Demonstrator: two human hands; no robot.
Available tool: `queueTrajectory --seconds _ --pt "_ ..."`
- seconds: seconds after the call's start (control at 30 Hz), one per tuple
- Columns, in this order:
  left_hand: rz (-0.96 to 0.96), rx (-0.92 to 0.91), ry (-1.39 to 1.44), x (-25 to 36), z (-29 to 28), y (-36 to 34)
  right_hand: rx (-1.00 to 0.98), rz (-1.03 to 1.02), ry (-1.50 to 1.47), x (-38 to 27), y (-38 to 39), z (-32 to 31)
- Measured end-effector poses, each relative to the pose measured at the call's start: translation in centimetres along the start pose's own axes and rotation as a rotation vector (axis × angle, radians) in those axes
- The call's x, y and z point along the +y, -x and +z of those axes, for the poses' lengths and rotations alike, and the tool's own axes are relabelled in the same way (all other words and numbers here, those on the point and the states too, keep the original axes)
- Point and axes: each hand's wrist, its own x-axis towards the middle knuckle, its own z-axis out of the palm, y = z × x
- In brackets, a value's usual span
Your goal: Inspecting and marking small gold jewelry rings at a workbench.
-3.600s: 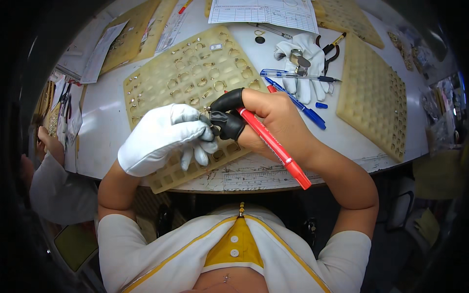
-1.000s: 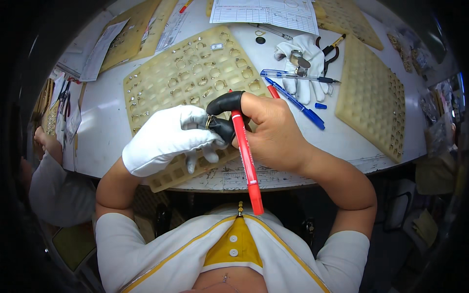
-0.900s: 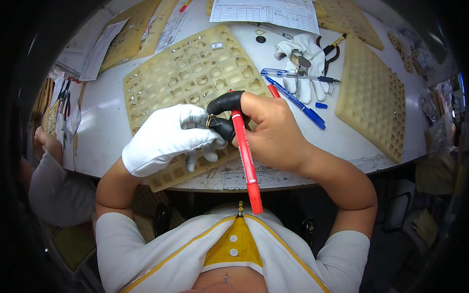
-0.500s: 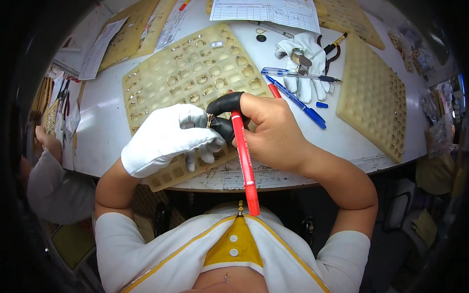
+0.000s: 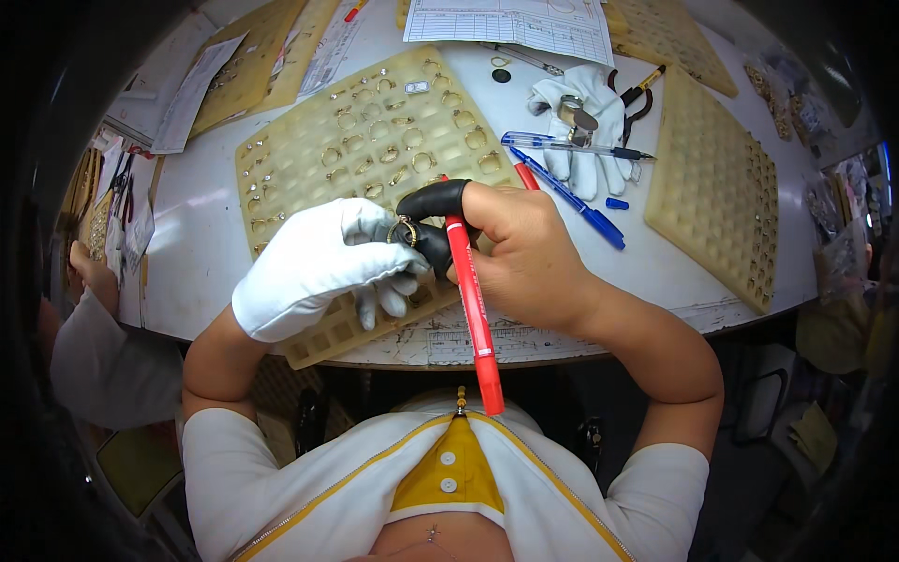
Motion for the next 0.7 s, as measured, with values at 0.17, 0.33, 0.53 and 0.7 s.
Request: queueTrajectory --seconds 0.17,0.33,0.53,0.7 --pt "0.064 0.04 -0.009 -0.2 0.0 0.3 0.023 -0.251 0.25 0.1 -0.4 -0.2" --pt "0.109 0.167 -0.138 -0.2 0.6 0.4 -0.008 -0.252 0.278 -0.3 -0.5 -0.4" --pt "0.372 0.336 -0.527 -1.0 0.7 -0.1 -0.005 -0.271 0.297 -0.2 -0.4 -0.4" --pt "0.493 0.404 -0.621 -1.4 1.0 0.1 -0.012 -0.269 0.291 -0.3 -0.5 -0.4"
